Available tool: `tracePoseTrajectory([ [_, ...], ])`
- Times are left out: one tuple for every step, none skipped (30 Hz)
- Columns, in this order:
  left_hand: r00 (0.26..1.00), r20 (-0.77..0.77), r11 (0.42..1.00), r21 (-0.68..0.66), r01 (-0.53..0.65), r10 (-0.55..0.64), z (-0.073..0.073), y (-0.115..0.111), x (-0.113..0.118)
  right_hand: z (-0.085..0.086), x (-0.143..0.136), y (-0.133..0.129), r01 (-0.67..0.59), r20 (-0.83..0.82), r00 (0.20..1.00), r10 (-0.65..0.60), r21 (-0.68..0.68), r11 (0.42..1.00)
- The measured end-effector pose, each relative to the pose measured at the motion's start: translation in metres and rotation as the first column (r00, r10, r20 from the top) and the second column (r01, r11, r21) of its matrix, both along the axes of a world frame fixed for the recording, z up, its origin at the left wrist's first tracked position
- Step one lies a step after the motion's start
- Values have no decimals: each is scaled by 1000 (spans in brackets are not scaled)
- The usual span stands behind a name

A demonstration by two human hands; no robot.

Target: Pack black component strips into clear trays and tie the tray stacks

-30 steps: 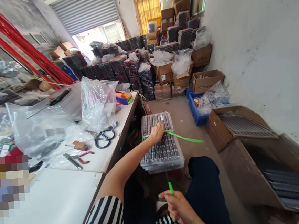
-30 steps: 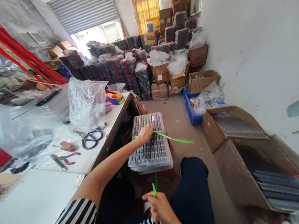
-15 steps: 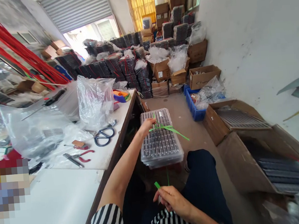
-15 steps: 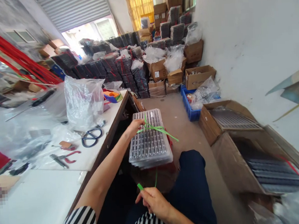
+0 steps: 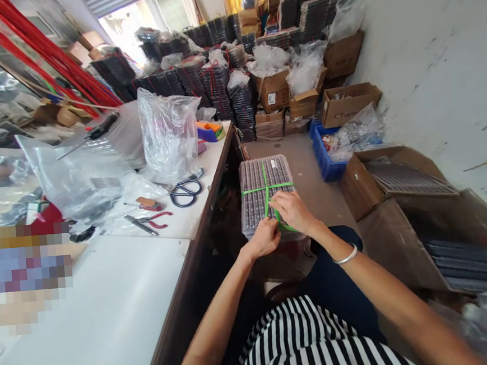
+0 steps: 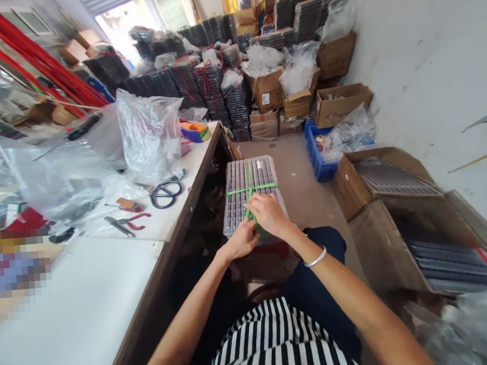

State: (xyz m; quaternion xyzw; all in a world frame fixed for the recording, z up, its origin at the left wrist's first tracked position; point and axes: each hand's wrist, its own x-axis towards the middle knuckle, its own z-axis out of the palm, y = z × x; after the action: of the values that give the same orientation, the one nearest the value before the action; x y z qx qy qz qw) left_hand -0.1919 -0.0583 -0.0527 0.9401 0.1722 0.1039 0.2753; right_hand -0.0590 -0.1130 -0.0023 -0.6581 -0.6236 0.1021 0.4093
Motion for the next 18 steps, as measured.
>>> tracePoseTrajectory([
  [1000,-15,1000,-21,-7,7,0,1,-1,-5,-1,0,31,-20,999,-31,-6,1000],
  [999,-28,998,-60,-36,35,1,2,-2,-12,-3,-4,71,-55,996,-71,-15,997],
  [996,-40,991,-106,-81,77,2,3,-4,-19,-7,-12,128,-92,987,-131,-37,991],
  [991,-50,979,-154,-131,125,2,5,-4,-28,-12,-23,198,-119,971,-207,-80,977],
  [984,-58,965,-196,-174,166,2,6,-5,-37,-18,-36,262,-131,951,-281,-143,954],
  [981,-64,954,-226,-195,185,2,7,-4,-46,-25,-50,299,-135,933,-333,-220,928],
  [982,-69,951,-246,-189,178,2,7,-3,-56,-32,-62,299,-151,923,-354,-297,907],
  [985,-79,948,-269,-171,155,1,8,-1,-65,-40,-71,268,-196,915,-351,-356,896],
  [987,-106,941,-303,-150,123,2,9,2,-74,-48,-77,210,-273,905,-328,-385,899],
  [986,-143,933,-336,-131,87,3,9,5,-83,-56,-79,147,-368,881,-297,-385,911],
  [982,-184,925,-363,-116,51,5,9,10,-91,-63,-77,107,-465,838,-283,-369,923],
  [974,-225,920,-377,-108,22,8,8,14,-98,-67,-72,98,-547,785,-291,-354,930],
  [965,-262,921,-374,-108,7,11,7,18,-105,-70,-65,109,-605,732,-314,-351,930],
  [958,-287,929,-352,-114,9,15,5,20,-110,-71,-58,120,-640,689,-340,-362,924],
  [954,-299,942,-311,-126,29,18,3,21,-113,-70,-53,128,-658,660,-363,-378,917],
  [952,-301,954,-262,-144,61,21,0,21,-115,-67,-50,128,-666,645,-376,-391,911],
  [948,-302,963,-212,-167,98,23,-3,18,-114,-63,-50,131,-658,652,-376,-391,911],
  [948,-292,972,-156,-178,127,24,-6,13,-112,-57,-52,153,-632,682,-367,-368,917],
])
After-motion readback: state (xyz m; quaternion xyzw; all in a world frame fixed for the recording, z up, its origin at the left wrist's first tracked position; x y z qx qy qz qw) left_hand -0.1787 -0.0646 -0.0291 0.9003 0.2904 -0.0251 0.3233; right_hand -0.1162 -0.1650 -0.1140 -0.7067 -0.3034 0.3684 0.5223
